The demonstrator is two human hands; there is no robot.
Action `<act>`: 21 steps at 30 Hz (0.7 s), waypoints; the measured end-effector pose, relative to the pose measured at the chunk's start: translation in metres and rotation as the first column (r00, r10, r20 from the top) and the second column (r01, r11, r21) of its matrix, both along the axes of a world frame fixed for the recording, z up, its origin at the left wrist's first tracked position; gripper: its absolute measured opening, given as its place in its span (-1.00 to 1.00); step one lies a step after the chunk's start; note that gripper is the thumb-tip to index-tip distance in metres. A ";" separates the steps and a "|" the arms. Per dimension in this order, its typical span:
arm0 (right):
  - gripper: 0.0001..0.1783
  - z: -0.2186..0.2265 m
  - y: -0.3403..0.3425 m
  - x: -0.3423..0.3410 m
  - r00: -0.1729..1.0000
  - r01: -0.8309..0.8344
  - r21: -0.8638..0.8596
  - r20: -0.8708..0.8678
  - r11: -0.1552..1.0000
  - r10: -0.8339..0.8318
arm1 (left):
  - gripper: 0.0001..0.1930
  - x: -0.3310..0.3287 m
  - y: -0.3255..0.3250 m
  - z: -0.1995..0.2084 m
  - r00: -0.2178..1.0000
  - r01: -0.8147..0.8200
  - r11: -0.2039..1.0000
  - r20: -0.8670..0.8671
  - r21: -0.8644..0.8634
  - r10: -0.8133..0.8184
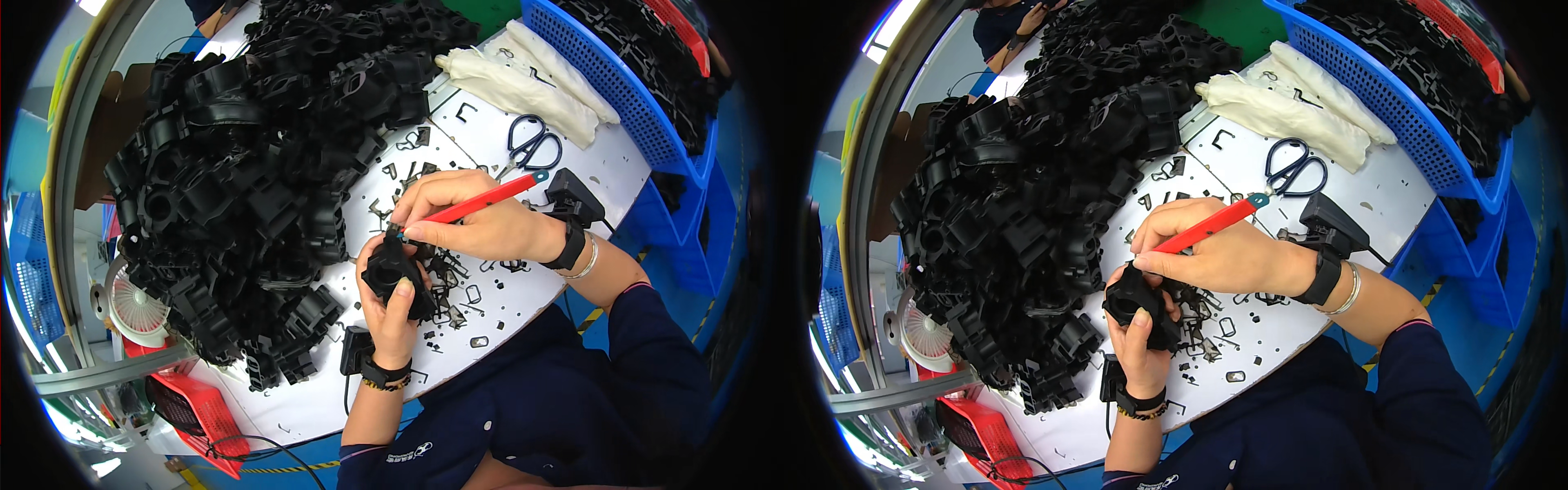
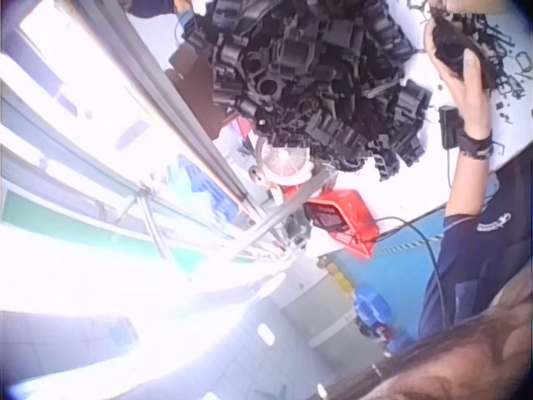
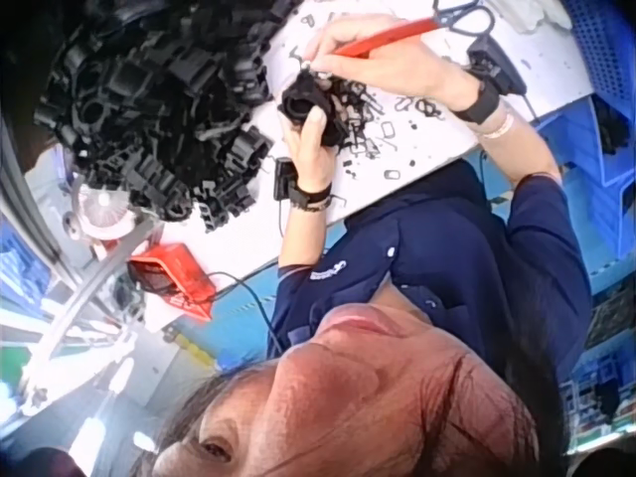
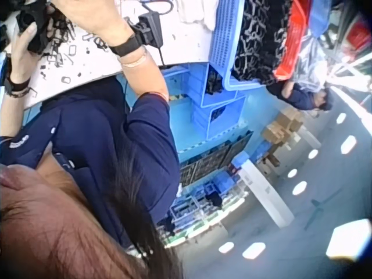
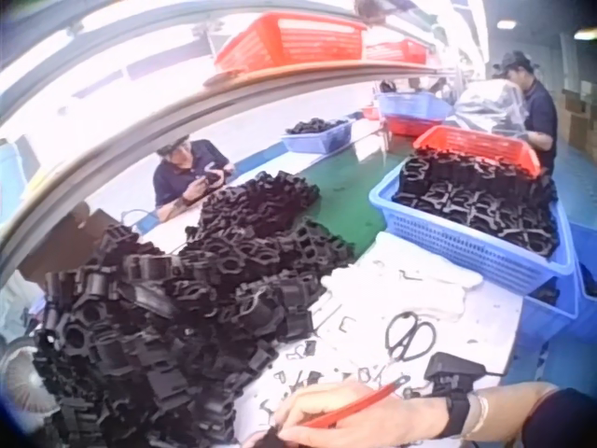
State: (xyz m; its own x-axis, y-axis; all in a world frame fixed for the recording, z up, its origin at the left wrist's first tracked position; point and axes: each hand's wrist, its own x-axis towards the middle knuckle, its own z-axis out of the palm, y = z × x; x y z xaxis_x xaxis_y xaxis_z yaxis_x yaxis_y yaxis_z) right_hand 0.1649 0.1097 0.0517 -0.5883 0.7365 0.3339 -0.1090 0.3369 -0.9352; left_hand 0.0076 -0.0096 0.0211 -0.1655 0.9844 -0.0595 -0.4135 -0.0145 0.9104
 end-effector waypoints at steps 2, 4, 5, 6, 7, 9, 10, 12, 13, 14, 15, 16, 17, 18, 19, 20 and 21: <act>-0.84 0.000 -0.001 0.000 1.000 -0.008 -0.009 -0.004 1.000 0.008 | -0.29 0.000 0.000 -0.001 1.000 0.003 1.000 -0.006 0.001 -0.003; -0.87 0.000 0.000 0.001 0.999 -0.018 0.034 0.045 0.999 0.016 | -0.29 0.000 0.000 -0.002 1.000 0.005 1.000 -0.013 0.003 -0.005; -0.87 0.000 0.000 0.001 0.999 -0.017 0.034 0.045 0.999 0.015 | -0.30 0.000 0.000 -0.002 1.000 0.002 1.000 -0.016 0.001 -0.002; -0.87 0.000 0.000 0.001 0.999 -0.008 0.060 0.040 0.998 0.006 | -0.30 0.000 0.000 -0.002 1.000 -0.002 1.000 -0.020 -0.001 0.002; -0.87 0.000 0.000 0.001 0.999 0.000 0.086 0.035 0.996 -0.003 | -0.30 0.000 0.000 -0.002 1.000 -0.002 1.000 -0.020 -0.001 0.002; -0.87 0.000 0.000 0.000 0.999 -0.001 0.093 0.044 0.996 -0.003 | -0.30 0.000 -0.001 -0.002 1.000 0.001 1.000 -0.026 -0.003 -0.001; -0.87 0.000 0.000 0.000 0.999 -0.002 0.100 0.052 0.995 -0.004 | -0.30 -0.001 -0.001 -0.003 1.000 0.001 1.000 -0.025 -0.004 -0.001; -0.85 -0.003 0.000 0.002 0.999 -0.022 0.006 0.033 1.000 0.022 | -0.29 0.000 -0.001 -0.003 0.999 0.016 1.000 -0.049 0.000 -0.016; -0.81 -0.004 0.000 0.003 0.999 -0.045 -0.088 0.013 0.995 0.047 | -0.29 -0.001 -0.001 -0.002 0.999 0.017 1.000 -0.050 0.001 -0.017; -0.81 -0.003 0.002 0.004 0.999 -0.045 -0.089 0.013 0.995 0.047 | -0.30 -0.003 0.000 -0.001 0.998 0.058 0.998 -0.013 0.005 -0.058; -0.80 -0.001 0.004 0.005 0.997 -0.078 -0.198 0.011 0.977 0.082 | -0.30 -0.004 0.000 -0.001 0.995 0.098 0.995 0.023 0.012 -0.098; -0.78 -0.001 0.006 0.006 0.993 -0.109 -0.305 0.005 0.946 0.116 | -0.30 -0.004 0.000 -0.001 0.995 0.098 0.995 0.023 0.011 -0.099; -0.78 0.000 0.007 0.006 0.993 -0.109 -0.305 0.005 0.946 0.116 | -0.31 -0.005 -0.001 0.000 0.990 0.114 0.993 0.081 -0.011 -0.113; -0.76 0.000 0.007 0.007 0.989 -0.149 -0.374 -0.038 0.915 0.146 | -0.32 -0.005 -0.002 0.000 0.982 0.132 0.991 0.138 -0.032 -0.126; -0.75 0.000 0.008 0.008 0.982 -0.190 -0.439 -0.082 0.878 0.172 | -0.32 -0.005 -0.003 0.000 0.982 0.132 0.991 0.138 -0.032 -0.126; -0.75 -0.001 0.009 0.009 0.982 -0.190 -0.439 -0.082 0.878 0.171 | -0.33 -0.005 -0.003 -0.001 0.980 0.141 0.990 0.147 -0.023 -0.136; -0.74 -0.003 0.010 0.009 0.972 -0.235 -0.472 -0.126 0.850 0.198 | -0.34 -0.005 -0.003 -0.002 0.977 0.150 0.989 0.156 -0.013 -0.147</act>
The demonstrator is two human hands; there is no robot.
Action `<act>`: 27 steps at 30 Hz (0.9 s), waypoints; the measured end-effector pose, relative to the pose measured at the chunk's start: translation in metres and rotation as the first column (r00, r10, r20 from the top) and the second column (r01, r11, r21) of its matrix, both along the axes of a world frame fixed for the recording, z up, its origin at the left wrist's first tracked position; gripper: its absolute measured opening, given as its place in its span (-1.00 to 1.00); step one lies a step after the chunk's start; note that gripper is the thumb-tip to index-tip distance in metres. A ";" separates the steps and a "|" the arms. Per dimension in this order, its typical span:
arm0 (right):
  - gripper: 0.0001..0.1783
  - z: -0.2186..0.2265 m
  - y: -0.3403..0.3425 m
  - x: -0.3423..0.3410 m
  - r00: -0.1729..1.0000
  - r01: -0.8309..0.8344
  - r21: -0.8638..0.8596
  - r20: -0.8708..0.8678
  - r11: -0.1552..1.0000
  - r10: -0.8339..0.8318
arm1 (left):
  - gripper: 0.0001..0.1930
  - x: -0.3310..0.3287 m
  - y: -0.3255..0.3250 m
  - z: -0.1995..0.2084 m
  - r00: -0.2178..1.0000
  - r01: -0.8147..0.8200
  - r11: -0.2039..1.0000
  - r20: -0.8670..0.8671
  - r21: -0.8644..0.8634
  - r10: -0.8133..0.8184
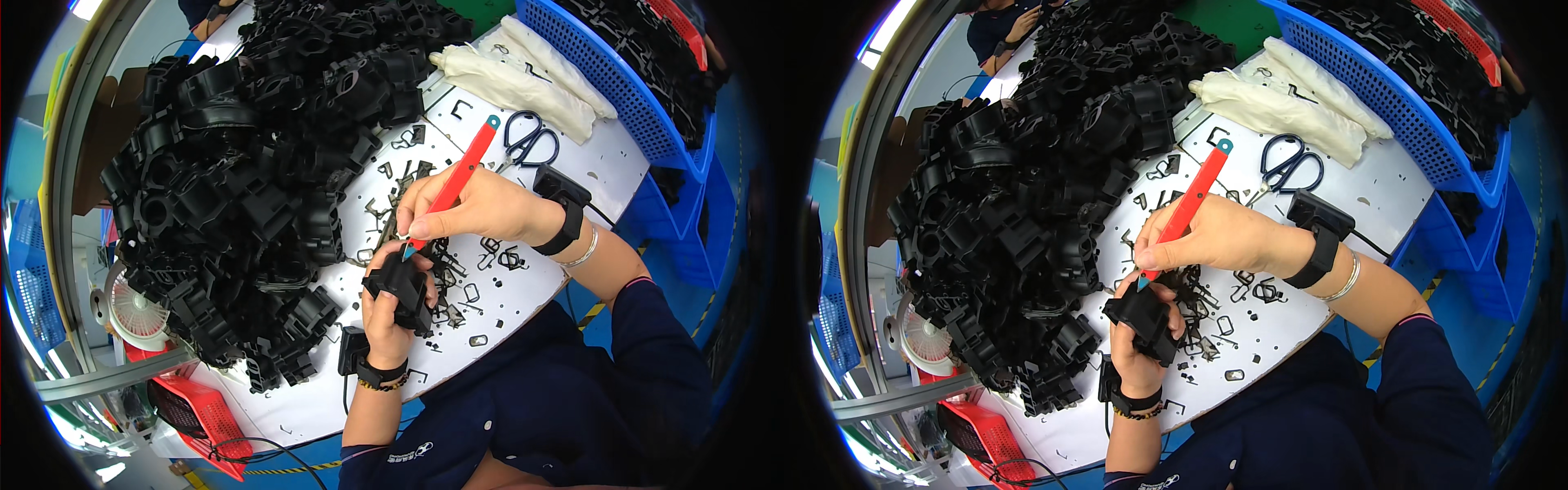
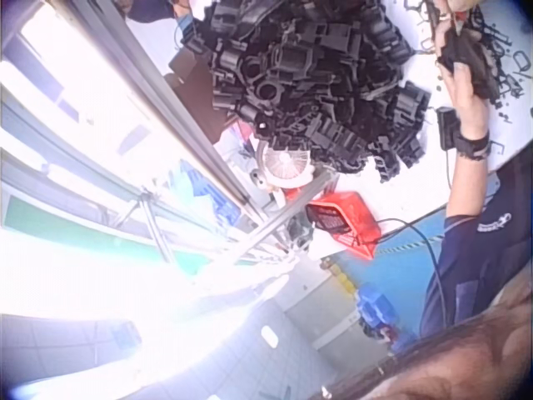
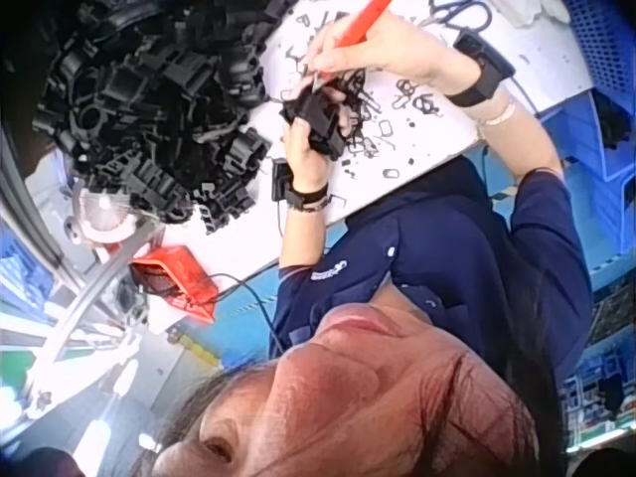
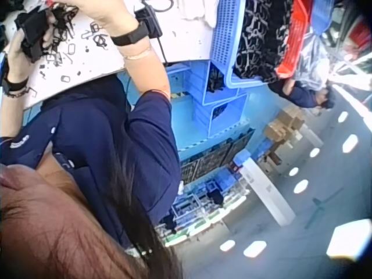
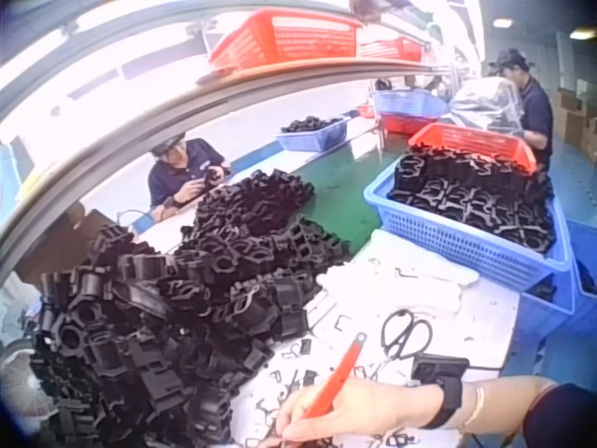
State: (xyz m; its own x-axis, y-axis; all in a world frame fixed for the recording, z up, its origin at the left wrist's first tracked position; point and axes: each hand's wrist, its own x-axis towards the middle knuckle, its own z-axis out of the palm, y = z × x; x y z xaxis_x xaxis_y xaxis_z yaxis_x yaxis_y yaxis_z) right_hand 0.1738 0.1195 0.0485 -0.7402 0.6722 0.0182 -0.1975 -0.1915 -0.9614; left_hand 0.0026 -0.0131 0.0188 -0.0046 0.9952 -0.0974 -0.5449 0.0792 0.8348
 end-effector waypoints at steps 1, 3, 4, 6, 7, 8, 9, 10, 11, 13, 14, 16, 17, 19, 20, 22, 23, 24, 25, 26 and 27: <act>-0.73 -0.001 0.000 0.000 0.999 -0.034 -0.046 -0.037 0.998 0.032 | -0.34 0.000 0.000 0.000 1.000 0.000 1.000 0.000 0.000 0.000; -0.74 0.002 0.000 0.001 0.998 -0.061 -0.006 -0.019 0.998 0.061 | -0.35 0.000 0.000 0.000 1.000 0.007 0.999 0.004 -0.051 -0.006; -0.74 0.004 -0.001 0.002 0.996 -0.088 0.033 0.000 0.996 0.088 | -0.35 0.000 0.001 0.000 1.000 0.004 0.999 0.004 -0.051 -0.004; -0.76 0.005 0.001 0.004 0.999 -0.044 0.017 -0.030 0.999 0.045 | -0.35 0.000 0.001 -0.001 1.000 0.001 0.999 -0.003 -0.041 -0.001; -0.78 0.005 0.002 0.004 0.998 -0.001 0.001 -0.060 1.000 0.001 | -0.35 0.000 0.001 -0.001 1.000 0.000 0.999 -0.002 -0.041 0.000; -0.78 0.007 0.002 0.004 0.998 -0.002 0.001 -0.060 1.000 0.002 | -0.35 0.001 0.002 0.000 1.000 -0.009 1.000 -0.003 -0.029 0.009; -0.79 0.008 0.003 0.005 0.998 0.015 0.112 -0.055 0.994 -0.009 | -0.36 0.001 0.002 0.000 1.000 -0.018 1.000 -0.004 -0.017 0.018; -0.80 0.010 0.003 0.005 0.998 0.032 0.222 -0.051 0.974 -0.021 | -0.36 0.002 0.002 0.000 1.000 -0.019 1.000 -0.004 -0.016 0.019; -0.80 0.012 0.001 0.005 1.000 0.018 0.269 -0.015 0.963 -0.014 | -0.37 0.002 0.002 0.000 1.000 -0.023 1.000 -0.002 -0.018 0.023; -0.81 0.014 0.000 0.003 0.998 -0.032 0.293 -0.039 0.956 0.045 | -0.38 0.001 0.000 -0.002 1.000 -0.027 0.999 0.001 -0.020 0.027; -0.81 0.015 -0.001 0.002 0.993 -0.079 0.317 -0.060 0.945 0.103 | -0.42 0.000 -0.002 -0.005 0.999 -0.020 0.998 -0.038 -0.056 0.018; -0.83 0.015 -0.003 -0.001 0.992 -0.084 0.306 -0.069 0.948 0.110 | -0.39 -0.003 -0.004 -0.008 0.997 -0.014 0.996 -0.077 -0.094 0.007; -0.84 0.015 -0.002 0.000 0.992 -0.083 0.346 -0.063 0.935 0.112 | -0.41 -0.005 -0.005 -0.009 1.000 0.011 0.996 -0.022 -0.094 -0.014; -0.85 0.015 -0.001 0.001 0.992 -0.083 0.385 -0.057 0.919 0.113 | -0.38 -0.007 -0.005 -0.011 0.999 0.037 0.995 0.033 -0.093 -0.034; -0.89 0.015 -0.001 0.001 0.991 -0.100 0.387 -0.046 0.917 0.128 | -0.38 -0.007 -0.004 -0.011 0.998 0.053 0.994 0.034 -0.091 -0.050; -0.89 0.016 -0.001 0.002 0.989 -0.119 0.389 -0.035 0.914 0.143 | -0.38 -0.007 -0.004 -0.011 0.997 0.068 0.994 0.035 -0.090 -0.065; -0.89 0.016 -0.001 0.002 0.988 -0.125 0.386 -0.036 0.914 0.150 | -0.38 -0.007 -0.004 -0.010 0.997 0.064 0.993 0.044 -0.101 -0.059; -0.89 0.016 -0.001 0.002 0.987 -0.131 0.383 -0.037 0.915 0.157 | -0.37 -0.007 -0.004 -0.010 0.997 0.060 0.992 0.052 -0.112 -0.054; -0.89 0.017 -0.001 0.002 0.987 -0.132 0.382 -0.037 0.915 0.158 | -0.37 -0.006 -0.004 -0.008 0.997 0.059 0.992 0.052 -0.112 -0.053; -0.89 0.017 -0.001 0.003 0.987 -0.135 0.389 -0.029 0.911 0.158 | -0.37 -0.005 -0.003 -0.005 0.997 0.058 0.992 0.046 -0.109 -0.054; -0.89 0.017 -0.001 0.003 0.987 -0.138 0.395 -0.020 0.908 0.159 | -0.36 -0.004 -0.001 -0.003 0.998 0.058 0.993 0.041 -0.105 -0.054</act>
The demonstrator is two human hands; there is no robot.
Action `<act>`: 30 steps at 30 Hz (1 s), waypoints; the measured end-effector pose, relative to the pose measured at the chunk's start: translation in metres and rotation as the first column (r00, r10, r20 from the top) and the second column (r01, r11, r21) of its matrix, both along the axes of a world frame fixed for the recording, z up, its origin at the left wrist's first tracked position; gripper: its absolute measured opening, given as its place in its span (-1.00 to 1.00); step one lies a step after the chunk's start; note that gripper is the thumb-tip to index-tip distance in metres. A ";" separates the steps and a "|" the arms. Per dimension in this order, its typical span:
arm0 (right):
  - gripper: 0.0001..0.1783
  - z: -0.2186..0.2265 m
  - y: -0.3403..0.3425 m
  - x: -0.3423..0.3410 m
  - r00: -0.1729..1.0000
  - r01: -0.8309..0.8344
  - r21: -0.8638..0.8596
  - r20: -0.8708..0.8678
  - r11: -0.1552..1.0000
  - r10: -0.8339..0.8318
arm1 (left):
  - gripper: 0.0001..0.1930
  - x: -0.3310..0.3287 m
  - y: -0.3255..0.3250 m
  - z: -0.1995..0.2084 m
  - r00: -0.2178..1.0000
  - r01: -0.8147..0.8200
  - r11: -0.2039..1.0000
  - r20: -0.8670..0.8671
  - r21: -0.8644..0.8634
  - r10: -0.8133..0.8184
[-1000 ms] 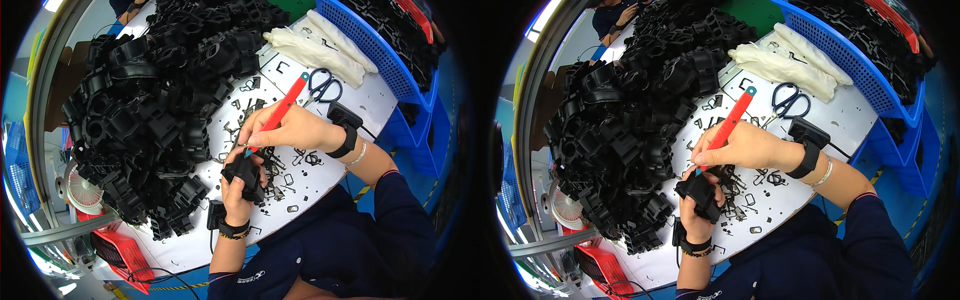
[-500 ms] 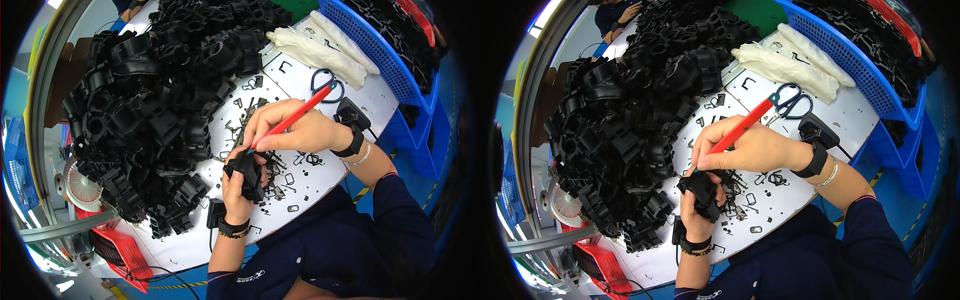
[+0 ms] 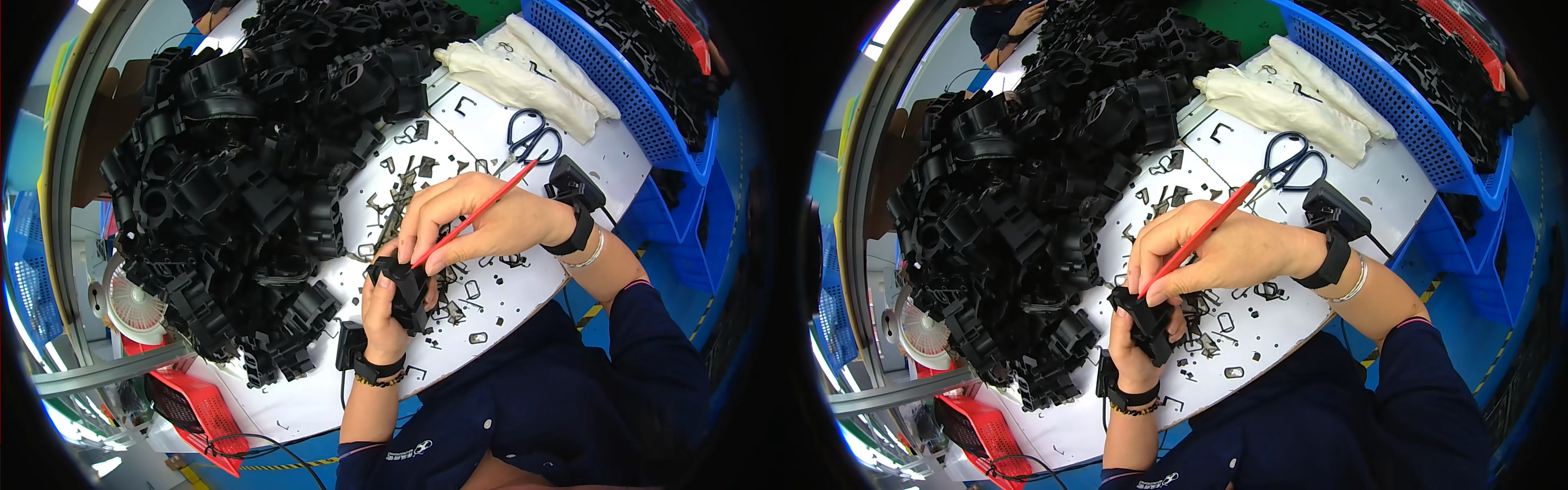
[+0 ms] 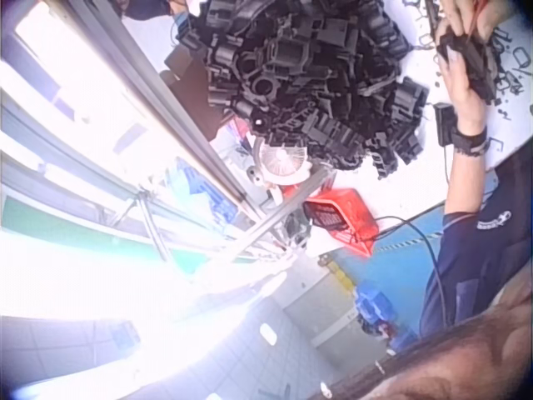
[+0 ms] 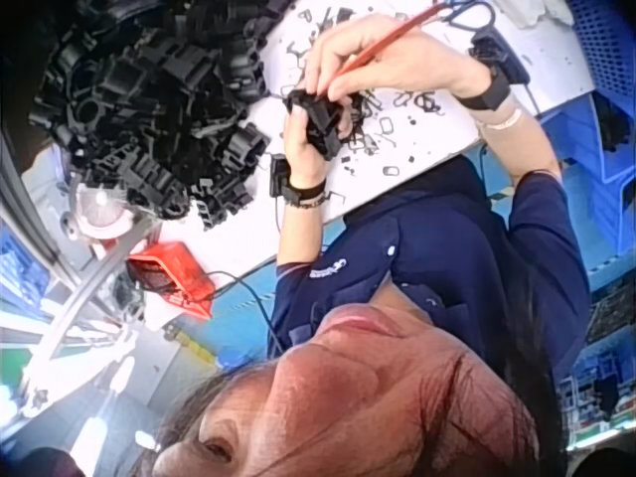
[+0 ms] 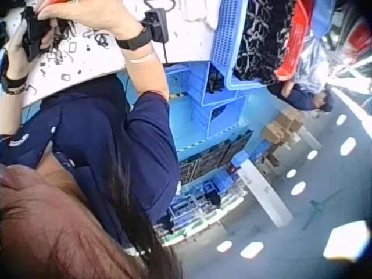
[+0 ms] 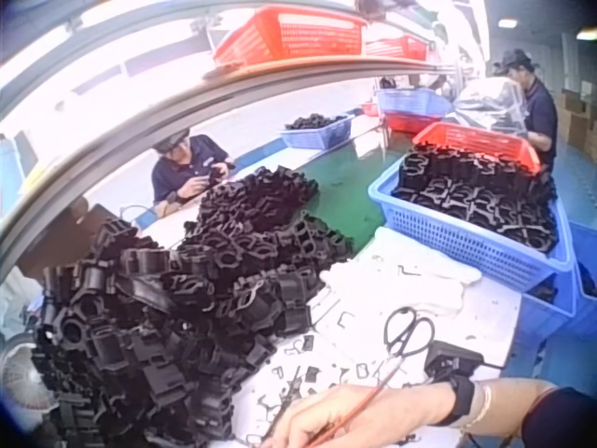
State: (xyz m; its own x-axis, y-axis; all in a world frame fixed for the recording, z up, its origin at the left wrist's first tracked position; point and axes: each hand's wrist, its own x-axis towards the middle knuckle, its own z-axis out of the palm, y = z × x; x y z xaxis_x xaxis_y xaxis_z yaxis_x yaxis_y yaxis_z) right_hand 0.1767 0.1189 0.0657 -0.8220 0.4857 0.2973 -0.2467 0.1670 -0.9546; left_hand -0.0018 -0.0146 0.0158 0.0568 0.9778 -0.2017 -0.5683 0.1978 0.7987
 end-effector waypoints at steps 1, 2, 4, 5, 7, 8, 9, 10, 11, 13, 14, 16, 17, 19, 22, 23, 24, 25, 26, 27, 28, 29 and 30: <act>-0.89 0.000 0.000 0.000 1.000 0.000 0.000 0.001 1.000 0.000 | -0.36 0.000 0.001 0.000 1.000 0.000 1.000 0.001 0.000 0.000; -0.89 -0.001 -0.001 0.000 1.000 0.003 0.027 -0.003 1.000 -0.003 | -0.36 -0.001 0.001 0.000 1.000 0.013 1.000 -0.009 0.015 -0.013; -0.88 -0.001 -0.002 -0.001 1.000 0.004 0.054 -0.008 0.999 -0.004 | -0.36 -0.001 0.001 0.000 1.000 0.025 0.999 -0.019 0.031 -0.024; -0.88 -0.002 -0.002 -0.002 1.000 0.008 0.123 -0.019 0.992 -0.006 | -0.36 -0.002 0.000 -0.001 0.998 0.040 0.999 -0.050 0.029 -0.038; -0.88 -0.002 -0.003 -0.003 1.000 0.009 0.193 -0.031 0.981 -0.003 | -0.36 -0.001 0.000 -0.001 0.996 0.051 0.998 -0.080 0.028 -0.048; -0.87 -0.001 -0.004 -0.003 0.999 0.032 0.246 -0.028 0.969 -0.026 | -0.50 0.002 0.001 0.001 0.995 0.019 0.999 -0.100 0.031 -0.016; -0.87 -0.001 -0.004 -0.004 0.998 0.054 0.299 -0.027 0.953 -0.048 | -0.57 0.005 0.001 0.002 0.993 -0.013 0.999 -0.119 0.035 0.017; -0.87 -0.002 -0.005 -0.006 0.999 0.049 0.300 -0.028 0.953 -0.043 | -0.57 0.005 0.001 0.002 0.993 -0.019 0.999 -0.120 0.036 0.023; -0.84 -0.004 -0.006 -0.007 0.993 0.111 0.413 -0.078 0.904 -0.086 | -0.58 0.005 0.001 0.002 0.993 -0.031 0.999 -0.110 0.025 0.034; -0.82 -0.010 -0.008 -0.011 0.984 0.172 0.519 -0.133 0.837 -0.119 | -0.58 0.008 0.002 0.003 0.994 -0.046 0.999 -0.099 0.015 0.047; -0.79 -0.015 -0.010 -0.014 0.973 0.227 0.598 -0.175 0.769 -0.151 | -0.57 0.010 0.002 0.005 0.994 -0.085 0.996 -0.072 -0.021 0.083; -0.75 -0.019 -0.011 -0.017 0.956 0.292 0.690 -0.236 0.662 -0.176 | -0.57 0.007 0.002 0.002 0.992 -0.123 0.991 -0.046 -0.057 0.121; -0.75 -0.018 -0.013 -0.017 0.956 0.292 0.691 -0.236 0.662 -0.175 | -0.59 0.001 0.000 -0.003 0.998 -0.062 0.997 0.007 -0.039 0.062; -0.77 -0.015 -0.016 -0.017 0.951 0.309 0.715 -0.227 0.627 -0.210 | -0.55 -0.006 -0.002 -0.010 0.998 -0.001 1.000 0.060 -0.017 0.002; -0.76 -0.020 -0.017 -0.019 0.940 0.341 0.712 -0.257 0.614 -0.225 | -0.55 -0.006 -0.002 -0.013 0.995 0.017 1.000 0.101 -0.012 -0.015; -0.76 -0.020 -0.016 -0.019 0.940 0.340 0.712 -0.256 0.615 -0.224 | -0.53 -0.005 -0.002 -0.013 0.994 -0.003 0.999 0.113 -0.034 0.007; -0.77 -0.020 -0.015 -0.019 0.947 0.321 0.681 -0.239 0.658 -0.214 | -0.52 -0.004 -0.003 -0.013 0.992 -0.022 0.998 0.123 -0.057 0.029; -0.78 -0.020 -0.014 -0.018 0.954 0.300 0.649 -0.222 0.699 -0.203 | -0.52 -0.003 -0.002 -0.011 0.992 -0.023 0.998 0.124 -0.057 0.030; -0.78 -0.018 -0.013 -0.016 0.954 0.298 0.649 -0.222 0.700 -0.201 | -0.50 -0.002 -0.001 -0.007 0.998 -0.018 0.999 0.066 -0.028 0.020; -0.83 -0.014 -0.012 -0.014 0.967 0.247 0.549 -0.189 0.798 -0.169 | -0.48 -0.002 -0.001 -0.005 1.000 -0.012 1.000 0.008 0.001 0.012; -0.84 -0.012 -0.011 -0.012 0.978 0.191 0.437 -0.160 0.879 -0.133 | -0.48 -0.002 0.000 -0.004 1.000 -0.015 1.000 0.008 0.001 0.015; -0.84 -0.010 -0.010 -0.010 0.978 0.190 0.438 -0.158 0.879 -0.132 | -0.46 -0.002 0.000 -0.004 1.000 0.007 1.000 -0.009 0.015 -0.007; -0.84 -0.008 -0.010 -0.009 0.982 0.165 0.392 -0.149 0.905 -0.114 | -0.45 -0.002 0.001 -0.003 0.999 0.028 0.999 -0.026 0.029 -0.028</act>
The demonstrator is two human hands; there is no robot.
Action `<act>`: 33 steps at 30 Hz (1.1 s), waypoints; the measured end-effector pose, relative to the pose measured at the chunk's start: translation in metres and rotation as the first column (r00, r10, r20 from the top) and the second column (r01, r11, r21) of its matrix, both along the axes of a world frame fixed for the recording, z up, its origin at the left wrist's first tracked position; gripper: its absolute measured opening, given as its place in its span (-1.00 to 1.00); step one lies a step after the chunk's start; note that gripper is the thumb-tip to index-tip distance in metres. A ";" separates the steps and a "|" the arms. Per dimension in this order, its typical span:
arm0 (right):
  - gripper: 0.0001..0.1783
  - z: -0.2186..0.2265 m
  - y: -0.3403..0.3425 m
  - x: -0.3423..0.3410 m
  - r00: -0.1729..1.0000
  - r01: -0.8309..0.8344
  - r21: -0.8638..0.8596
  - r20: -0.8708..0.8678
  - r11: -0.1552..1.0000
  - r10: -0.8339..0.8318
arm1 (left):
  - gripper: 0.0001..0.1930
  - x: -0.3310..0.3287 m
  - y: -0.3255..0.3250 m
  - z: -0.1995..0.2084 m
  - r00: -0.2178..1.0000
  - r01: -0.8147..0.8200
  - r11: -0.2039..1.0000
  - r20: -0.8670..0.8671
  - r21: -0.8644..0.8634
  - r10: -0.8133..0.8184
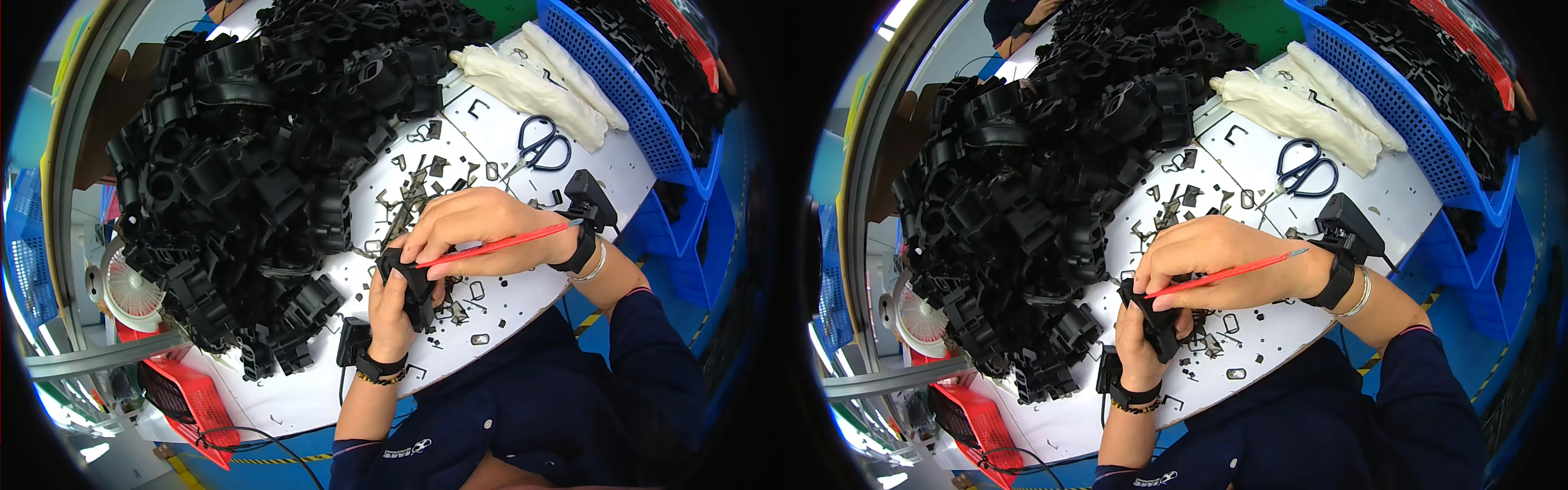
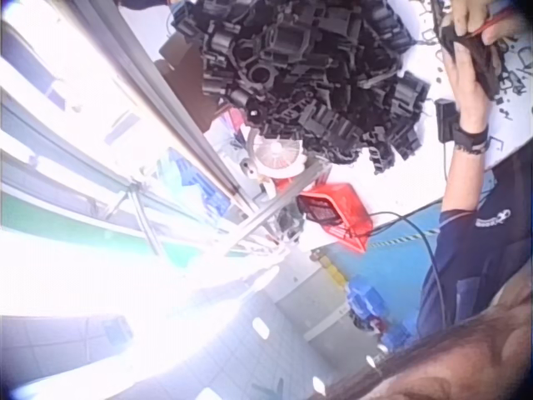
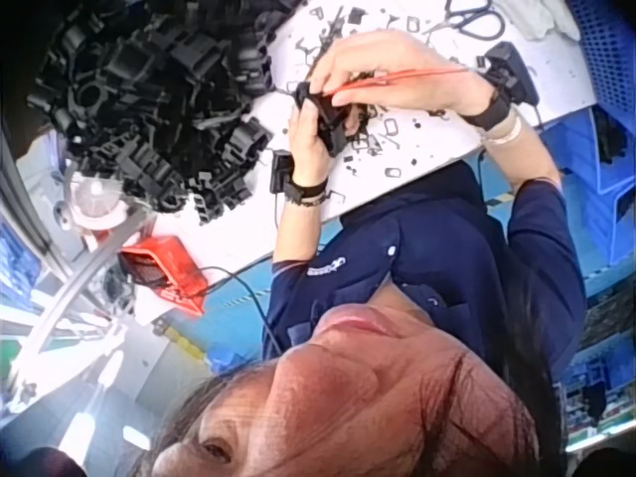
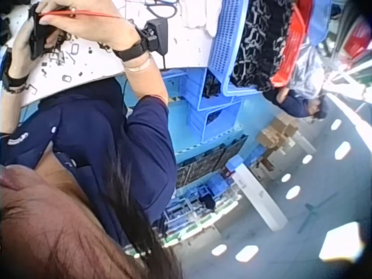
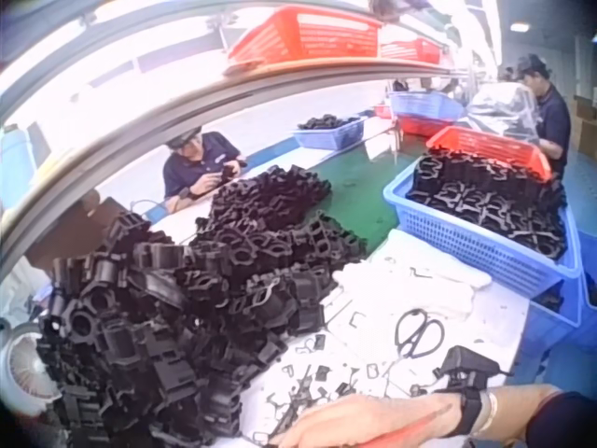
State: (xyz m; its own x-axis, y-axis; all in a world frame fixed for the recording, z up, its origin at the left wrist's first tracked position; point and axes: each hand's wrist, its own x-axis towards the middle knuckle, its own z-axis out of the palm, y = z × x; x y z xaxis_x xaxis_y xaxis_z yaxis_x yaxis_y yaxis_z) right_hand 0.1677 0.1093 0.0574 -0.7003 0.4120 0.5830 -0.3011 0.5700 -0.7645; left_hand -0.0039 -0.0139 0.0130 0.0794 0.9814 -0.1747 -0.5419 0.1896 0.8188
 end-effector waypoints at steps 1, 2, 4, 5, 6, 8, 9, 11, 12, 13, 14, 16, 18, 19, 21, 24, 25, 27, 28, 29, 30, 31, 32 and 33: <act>-0.84 0.001 0.000 0.000 1.000 -0.027 -0.052 0.002 0.998 0.027 | -0.45 0.000 0.000 0.001 1.000 -0.002 1.000 0.001 0.000 0.002; -0.84 0.000 0.000 0.000 1.000 -0.028 -0.052 0.002 0.998 0.028 | -0.45 0.000 0.000 0.001 1.000 0.003 1.000 -0.014 -0.006 -0.003; -0.84 -0.003 -0.001 -0.002 1.000 0.005 0.084 0.020 0.996 -0.007 | -0.46 0.002 -0.001 0.004 1.000 0.004 1.000 -0.029 -0.012 -0.004; -0.84 -0.005 -0.002 -0.002 1.000 0.006 0.086 0.021 0.996 -0.008 | -0.47 0.005 -0.001 0.007 0.999 -0.027 1.000 -0.045 -0.016 0.026; -0.85 -0.008 -0.004 -0.004 0.996 0.091 0.238 -0.005 0.967 -0.093 | -0.47 0.007 -0.001 0.008 0.996 -0.058 0.998 -0.062 -0.020 0.056; -0.87 -0.009 -0.010 -0.009 0.972 0.233 0.455 -0.107 0.860 -0.207 | -0.48 0.006 -0.001 0.008 0.995 -0.070 0.997 -0.079 -0.042 0.066; -0.87 -0.009 -0.013 -0.010 0.973 0.233 0.454 -0.108 0.860 -0.206 | -0.49 0.005 -0.002 0.007 0.993 -0.082 0.995 -0.095 -0.065 0.076; -0.87 -0.009 -0.016 -0.010 0.954 0.290 0.504 -0.084 0.813 -0.288 | -0.50 0.002 -0.002 0.004 0.996 -0.064 0.996 -0.071 -0.055 0.060; -0.87 -0.009 -0.016 -0.011 0.953 0.293 0.504 -0.083 0.812 -0.292 | -0.50 0.002 -0.002 0.004 0.998 -0.046 0.998 -0.045 -0.044 0.044; -0.86 -0.011 -0.015 -0.011 0.922 0.373 0.489 -0.103 0.788 -0.372 | -0.50 0.002 -0.001 0.005 0.998 -0.041 0.998 -0.044 -0.045 0.039; -0.85 -0.013 -0.012 -0.012 0.885 0.449 0.475 -0.123 0.757 -0.449 | -0.50 0.004 0.000 0.005 0.999 -0.041 0.999 -0.012 -0.004 0.041; -0.87 -0.013 0.006 -0.010 0.780 0.621 0.388 -0.229 0.681 -0.582 | -0.49 0.004 -0.002 0.002 0.999 0.003 0.999 0.040 0.053 -0.005; -0.90 -0.012 0.011 -0.008 0.769 0.638 0.128 -0.157 0.760 -0.619 | -0.49 0.004 -0.002 0.001 0.996 -0.016 0.999 0.084 0.040 0.013; -0.90 -0.013 0.012 -0.006 0.771 0.636 0.128 -0.158 0.761 -0.617 | -0.48 0.004 -0.002 0.001 0.992 -0.032 0.999 0.126 0.025 0.029; -0.88 -0.015 0.012 -0.004 0.805 0.592 0.018 0.035 0.805 -0.593 | -0.47 0.004 -0.001 -0.001 0.992 -0.037 0.999 0.121 0.041 0.031; -0.84 -0.004 0.005 0.001 0.904 0.428 -0.411 0.205 0.805 -0.376 | -0.43 0.010 0.001 0.004 0.995 -0.091 0.994 0.052 0.063 0.088; -0.83 -0.004 0.005 0.003 0.940 0.330 -0.544 0.262 0.772 -0.217 | -0.42 0.011 0.001 0.005 0.989 -0.130 0.991 0.075 0.038 0.127; -0.85 -0.015 0.006 0.000 0.960 0.266 -0.482 0.206 0.835 -0.188 | -0.40 0.012 0.000 0.006 0.982 -0.165 0.986 0.098 0.017 0.162; -0.86 -0.017 0.006 0.000 0.959 0.270 -0.207 0.145 0.940 -0.244 | -0.39 0.009 -0.001 0.004 0.983 -0.132 0.991 0.123 -0.023 0.134; -0.87 -0.018 0.005 -0.002 0.959 0.269 0.086 0.070 0.959 -0.275 | -0.38 0.007 -0.002 0.002 0.983 -0.103 0.993 0.148 -0.063 0.111; -0.88 -0.016 0.004 -0.004 0.968 0.248 0.102 0.019 0.963 -0.251 | -0.38 0.005 -0.002 0.001 0.982 -0.106 0.992 0.148 -0.063 0.114; -0.88 -0.018 0.005 -0.005 0.968 0.245 0.102 0.019 0.964 -0.248 | -0.38 0.005 -0.002 0.000 0.981 -0.084 0.995 0.168 -0.053 0.092; -0.80 -0.022 0.006 -0.006 0.959 0.275 0.243 -0.010 0.930 -0.282 | -0.37 0.004 -0.002 -0.001 0.980 -0.061 0.997 0.190 -0.043 0.068; -0.70 -0.025 0.007 -0.006 0.950 0.303 0.378 -0.043 0.875 -0.310 | -0.37 0.004 -0.001 0.001 0.979 -0.062 0.997 0.191 -0.043 0.069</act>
State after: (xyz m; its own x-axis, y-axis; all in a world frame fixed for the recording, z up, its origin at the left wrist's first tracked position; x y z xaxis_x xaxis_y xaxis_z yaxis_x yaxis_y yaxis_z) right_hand 0.1613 0.1164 0.0325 -0.5864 0.3609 0.7252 -0.0528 0.8763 -0.4788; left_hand 0.0001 -0.0147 0.0137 0.0511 0.9787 -0.1987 -0.7007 0.1769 0.6912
